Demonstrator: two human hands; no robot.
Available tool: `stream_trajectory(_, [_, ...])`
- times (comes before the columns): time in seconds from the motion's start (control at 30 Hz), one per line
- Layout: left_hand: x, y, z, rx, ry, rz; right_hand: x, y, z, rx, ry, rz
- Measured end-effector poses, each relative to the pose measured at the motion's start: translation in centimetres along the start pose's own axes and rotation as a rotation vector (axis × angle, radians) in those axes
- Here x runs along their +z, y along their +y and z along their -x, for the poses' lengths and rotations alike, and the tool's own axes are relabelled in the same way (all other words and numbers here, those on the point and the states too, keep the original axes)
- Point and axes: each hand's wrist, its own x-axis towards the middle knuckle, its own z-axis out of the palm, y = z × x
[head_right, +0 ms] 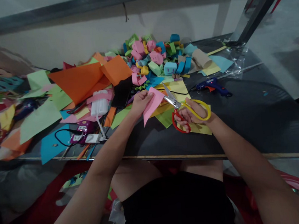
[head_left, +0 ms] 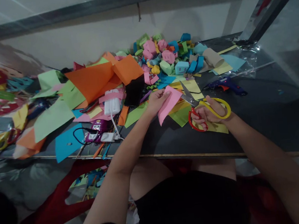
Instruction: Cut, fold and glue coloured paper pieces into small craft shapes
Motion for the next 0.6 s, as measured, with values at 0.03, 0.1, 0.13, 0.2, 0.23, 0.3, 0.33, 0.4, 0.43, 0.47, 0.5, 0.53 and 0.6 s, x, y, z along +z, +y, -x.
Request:
stream_trajectory(0.03, [0.0, -0.1, 0.0, 0.010, 0.009, -0.022, 0.0, 0.0, 0.0, 0.001, 0.004, -0.003])
stream_trajectory(0.1, [0.0, -0.2, -0.1, 0.018, 0.016, -0.059, 0.0, 0.1, -0.1, -0.005, 0.005, -0.013])
stream_trajectory(0.13, [0.0, -0.2, 0.0, 0.019, 0.010, -0.069, 0.0, 0.2, -0.1, -0.011, 0.004, -0.019])
stream_trajectory(0.2, [0.0, -0.1, 0.0, 0.027, -0.005, -0.066, -0.1, 0.3, -0.1, -0.030, -0.002, -0.027])
stream_trajectory(0.23, [0.0, 0.0, 0.0, 0.032, -0.015, -0.058, -0.1, 0.4, -0.2, -0.037, -0.004, -0.026])
stream_trajectory(0.3, [-0.2, 0.2, -0.1, 0.039, -0.036, -0.041, 0.0, 0.3, -0.2, -0.035, -0.003, -0.021])
stream_trajectory(0.33, [-0.4, 0.2, -0.1, 0.036, -0.056, -0.040, 0.1, 0.2, -0.2, -0.024, 0.004, -0.016])
stream_trajectory(0.4, [-0.7, 0.1, -0.3, 0.025, -0.107, -0.050, 0.2, 0.0, -0.2, 0.010, 0.028, -0.003])
stream_trajectory(0.43, [-0.8, 0.0, -0.3, 0.019, -0.127, -0.052, 0.2, -0.1, -0.2, 0.021, 0.037, 0.003])
stream_trajectory(0.47, [-0.8, -0.2, -0.3, 0.011, -0.141, -0.047, 0.2, -0.1, -0.2, 0.025, 0.041, 0.007])
stream_trajectory(0.5, [-0.8, -0.4, -0.3, 0.001, -0.147, -0.036, 0.2, -0.1, -0.3, 0.022, 0.042, 0.008])
stream_trajectory(0.53, [-0.6, -0.6, -0.3, -0.006, -0.141, -0.020, 0.1, -0.1, -0.3, 0.015, 0.034, 0.006])
stream_trajectory(0.6, [-0.2, -1.0, -0.2, -0.022, -0.116, -0.002, -0.1, 0.1, -0.3, -0.002, 0.017, -0.002])
